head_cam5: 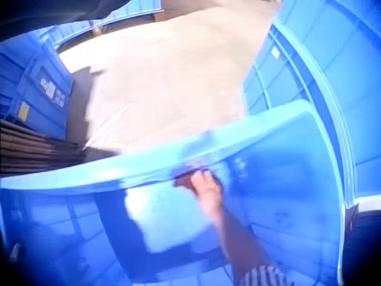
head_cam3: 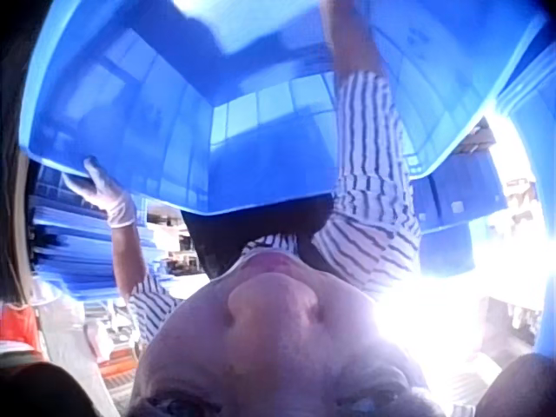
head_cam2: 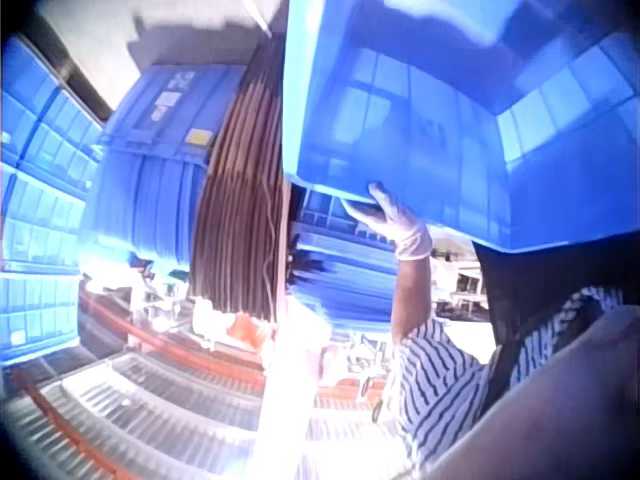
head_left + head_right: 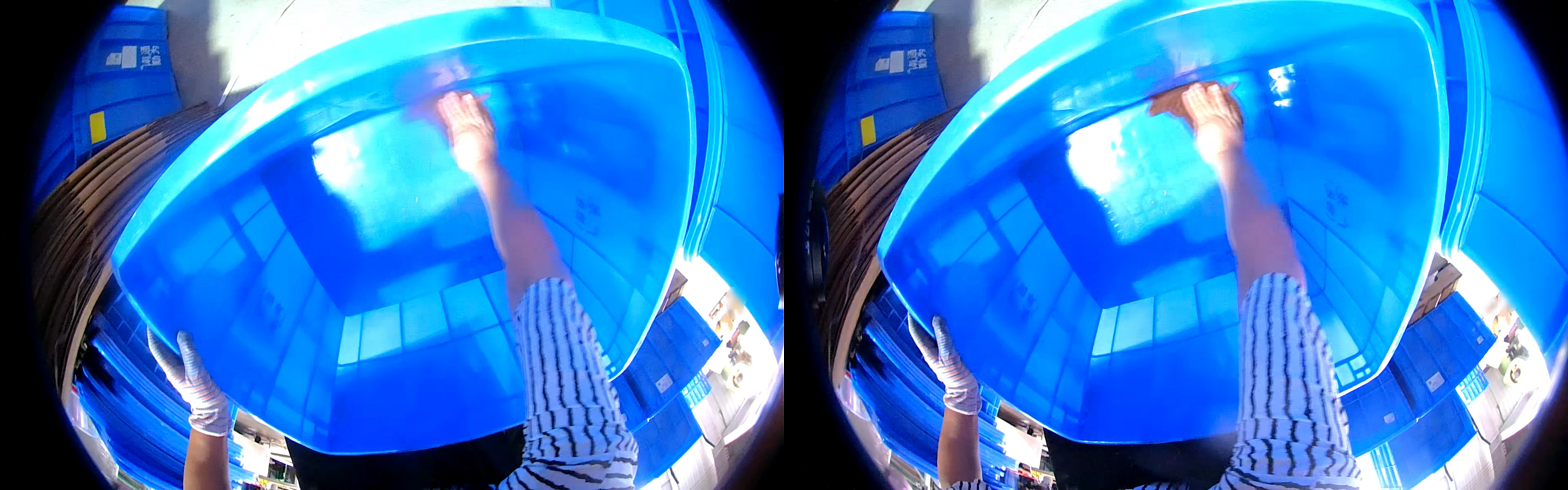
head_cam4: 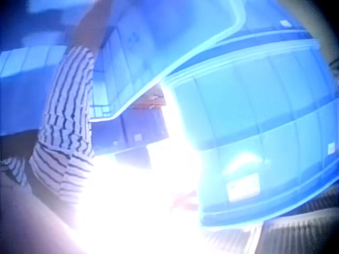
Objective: The person stacks blue plastic reels into a blue bin, places a cardboard sheet inside, and applies a label. The person then moves the bin and wipes the interior of an empty blue bin with a cloth.
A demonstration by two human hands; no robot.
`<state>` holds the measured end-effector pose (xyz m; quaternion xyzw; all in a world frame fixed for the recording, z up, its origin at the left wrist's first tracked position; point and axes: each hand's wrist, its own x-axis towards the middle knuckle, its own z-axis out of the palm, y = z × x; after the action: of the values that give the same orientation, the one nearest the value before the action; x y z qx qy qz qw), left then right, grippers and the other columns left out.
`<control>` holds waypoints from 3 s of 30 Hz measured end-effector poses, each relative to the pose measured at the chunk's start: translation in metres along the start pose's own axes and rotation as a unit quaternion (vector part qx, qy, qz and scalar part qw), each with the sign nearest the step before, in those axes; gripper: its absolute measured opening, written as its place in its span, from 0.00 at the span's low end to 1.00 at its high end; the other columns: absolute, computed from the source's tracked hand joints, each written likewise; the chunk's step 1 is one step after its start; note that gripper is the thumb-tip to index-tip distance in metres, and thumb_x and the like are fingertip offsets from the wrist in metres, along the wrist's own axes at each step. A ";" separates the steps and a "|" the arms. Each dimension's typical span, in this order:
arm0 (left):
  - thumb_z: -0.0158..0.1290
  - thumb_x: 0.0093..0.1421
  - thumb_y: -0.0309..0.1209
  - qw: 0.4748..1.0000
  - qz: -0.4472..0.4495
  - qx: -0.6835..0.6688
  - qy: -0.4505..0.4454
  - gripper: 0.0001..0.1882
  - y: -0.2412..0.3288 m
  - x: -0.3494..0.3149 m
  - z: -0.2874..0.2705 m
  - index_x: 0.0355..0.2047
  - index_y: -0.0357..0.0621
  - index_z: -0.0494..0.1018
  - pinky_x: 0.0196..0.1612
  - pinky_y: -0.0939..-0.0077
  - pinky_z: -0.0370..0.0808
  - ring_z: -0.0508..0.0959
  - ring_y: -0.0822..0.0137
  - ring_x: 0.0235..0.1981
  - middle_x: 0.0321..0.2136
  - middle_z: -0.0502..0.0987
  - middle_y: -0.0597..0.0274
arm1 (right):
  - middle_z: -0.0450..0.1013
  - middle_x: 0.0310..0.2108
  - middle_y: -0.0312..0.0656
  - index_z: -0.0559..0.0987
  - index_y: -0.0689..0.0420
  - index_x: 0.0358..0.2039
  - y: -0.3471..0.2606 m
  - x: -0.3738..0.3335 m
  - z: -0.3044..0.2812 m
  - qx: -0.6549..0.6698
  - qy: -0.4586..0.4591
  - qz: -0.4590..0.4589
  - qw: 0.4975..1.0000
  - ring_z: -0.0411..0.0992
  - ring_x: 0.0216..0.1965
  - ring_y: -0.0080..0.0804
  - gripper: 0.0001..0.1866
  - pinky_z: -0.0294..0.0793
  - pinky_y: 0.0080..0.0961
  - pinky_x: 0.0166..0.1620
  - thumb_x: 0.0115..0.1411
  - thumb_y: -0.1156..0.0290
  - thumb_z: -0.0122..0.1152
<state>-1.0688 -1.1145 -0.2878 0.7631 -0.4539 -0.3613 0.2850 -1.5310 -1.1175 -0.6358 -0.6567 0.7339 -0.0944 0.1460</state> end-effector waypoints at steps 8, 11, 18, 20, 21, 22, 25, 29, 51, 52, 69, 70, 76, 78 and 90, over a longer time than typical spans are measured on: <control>0.52 0.64 0.39 1.000 -0.004 -0.002 0.005 0.32 -0.004 0.004 0.004 0.64 0.48 0.52 0.57 0.63 0.65 0.66 0.60 0.54 0.58 0.63 0.54 | 0.53 0.67 0.44 0.59 0.54 0.64 0.060 -0.038 -0.017 -0.032 0.047 0.136 0.989 0.51 0.66 0.51 0.30 0.54 0.40 0.66 0.60 0.75 0.46; 0.51 0.64 0.38 1.000 -0.017 -0.013 -0.012 0.32 0.001 0.002 -0.002 0.65 0.47 0.51 0.58 0.63 0.64 0.65 0.61 0.55 0.59 0.62 0.54 | 0.49 0.68 0.48 0.55 0.57 0.66 0.024 -0.130 -0.013 -0.011 0.026 0.211 0.977 0.47 0.67 0.53 0.33 0.51 0.41 0.67 0.59 0.76 0.49; 0.51 0.65 0.37 0.999 -0.016 -0.011 -0.030 0.32 0.005 -0.001 0.004 0.64 0.47 0.51 0.58 0.64 0.64 0.65 0.61 0.54 0.58 0.62 0.54 | 0.51 0.67 0.48 0.53 0.53 0.67 -0.028 -0.124 -0.017 0.074 0.012 0.578 0.813 0.47 0.67 0.53 0.34 0.53 0.42 0.65 0.60 0.72 0.49; 0.51 0.64 0.37 1.000 -0.004 0.002 -0.027 0.32 0.004 -0.002 -0.008 0.64 0.47 0.51 0.58 0.64 0.64 0.66 0.61 0.53 0.58 0.62 0.53 | 0.55 0.63 0.47 0.58 0.54 0.62 -0.071 -0.083 -0.009 0.073 0.051 0.499 0.862 0.52 0.63 0.51 0.29 0.55 0.41 0.63 0.60 0.72 0.48; 0.52 0.64 0.37 0.999 0.008 -0.003 -0.033 0.32 0.000 0.000 0.005 0.64 0.47 0.51 0.58 0.63 0.64 0.66 0.61 0.53 0.58 0.62 0.53 | 0.59 0.60 0.47 0.62 0.57 0.59 -0.082 -0.078 0.007 0.010 0.102 0.401 0.910 0.56 0.59 0.49 0.25 0.57 0.40 0.62 0.59 0.72 0.48; 0.52 0.64 0.37 0.999 0.014 -0.010 -0.041 0.32 -0.003 0.003 0.012 0.64 0.47 0.51 0.58 0.63 0.64 0.66 0.60 0.53 0.58 0.62 0.53 | 0.63 0.56 0.46 0.66 0.59 0.55 -0.098 -0.074 0.018 -0.060 0.146 0.294 0.943 0.60 0.56 0.47 0.22 0.58 0.38 0.60 0.58 0.72 0.48; 0.52 0.64 0.37 0.999 -0.025 -0.028 -0.027 0.33 0.005 -0.004 0.009 0.64 0.48 0.51 0.58 0.62 0.64 0.65 0.60 0.54 0.59 0.62 0.52 | 0.64 0.57 0.41 0.70 0.54 0.54 -0.189 -0.080 0.039 -0.041 0.056 0.011 0.998 0.61 0.57 0.41 0.21 0.57 0.37 0.62 0.58 0.72 0.48; 0.51 0.65 0.39 0.998 -0.013 -0.003 -0.064 0.32 0.011 -0.001 0.013 0.65 0.49 0.50 0.58 0.61 0.64 0.65 0.59 0.55 0.59 0.61 0.53 | 0.59 0.65 0.30 0.70 0.41 0.59 -0.192 -0.124 0.048 0.131 -0.222 -0.178 0.950 0.53 0.67 0.33 0.25 0.50 0.39 0.67 0.60 0.70 0.48; 0.51 0.65 0.33 0.999 -0.007 0.010 -0.036 0.28 0.008 -0.003 0.005 0.62 0.50 0.53 0.57 0.63 0.63 0.65 0.65 0.53 0.54 0.65 0.58 | 0.59 0.63 0.33 0.68 0.45 0.60 -0.360 0.016 0.087 0.140 -0.174 0.037 0.974 0.44 0.70 0.40 0.31 0.49 0.47 0.64 0.53 0.75 0.50; 0.51 0.64 0.33 0.999 0.010 0.004 -0.048 0.29 0.009 0.000 0.010 0.63 0.50 0.53 0.57 0.63 0.63 0.65 0.65 0.53 0.54 0.65 0.58 | 0.59 0.63 0.32 0.68 0.44 0.60 -0.350 0.018 0.108 0.146 -0.102 0.033 0.984 0.45 0.70 0.40 0.31 0.51 0.46 0.63 0.53 0.76 0.50; 0.53 0.62 0.26 0.997 0.014 -0.056 -0.056 0.29 0.009 0.000 0.010 0.61 0.45 0.55 0.48 0.77 0.68 0.68 0.74 0.42 0.45 0.68 0.61 | 0.66 0.54 0.45 0.75 0.44 0.51 -0.262 -0.028 0.077 0.128 0.098 -0.123 0.979 0.64 0.54 0.47 0.20 0.62 0.44 0.57 0.55 0.65 0.56; 0.53 0.62 0.26 0.997 0.021 -0.061 -0.047 0.29 0.006 0.001 0.010 0.61 0.45 0.55 0.48 0.77 0.68 0.68 0.74 0.42 0.45 0.68 0.61 | 0.66 0.55 0.39 0.77 0.43 0.48 -0.270 0.006 0.067 0.171 0.047 -0.020 0.984 0.61 0.57 0.46 0.19 0.60 0.45 0.58 0.55 0.69 0.54; 0.53 0.62 0.27 0.996 0.004 -0.071 -0.046 0.30 0.003 0.000 0.011 0.62 0.47 0.53 0.51 0.72 0.67 0.68 0.70 0.47 0.50 0.66 0.57 | 0.62 0.58 0.34 0.77 0.41 0.49 -0.340 0.020 0.117 0.157 -0.096 0.053 0.982 0.50 0.65 0.39 0.20 0.56 0.48 0.58 0.56 0.71 0.50; 0.53 0.62 0.27 0.997 0.009 -0.056 -0.045 0.29 0.005 0.001 0.014 0.61 0.47 0.53 0.52 0.71 0.67 0.68 0.70 0.47 0.50 0.66 0.57 | 0.61 0.59 0.33 0.75 0.39 0.52 -0.344 0.000 0.126 0.168 -0.040 0.024 0.985 0.50 0.66 0.37 0.22 0.56 0.47 0.59 0.57 0.70 0.50; 0.52 0.64 0.32 0.997 0.007 -0.044 -0.065 0.27 0.010 0.001 0.010 0.60 0.48 0.56 0.53 0.68 0.67 0.67 0.69 0.48 0.49 0.67 0.60 | 0.58 0.64 0.31 0.70 0.34 0.57 -0.281 -0.252 0.093 0.054 -0.390 -0.330 0.858 0.51 0.67 0.30 0.25 0.56 0.41 0.64 0.59 0.70 0.46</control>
<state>-1.0815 -1.1202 -0.2863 0.7215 -0.4605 -0.4275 0.2910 -1.2124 -0.8965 -0.6075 -0.8345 0.3511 0.0873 0.4157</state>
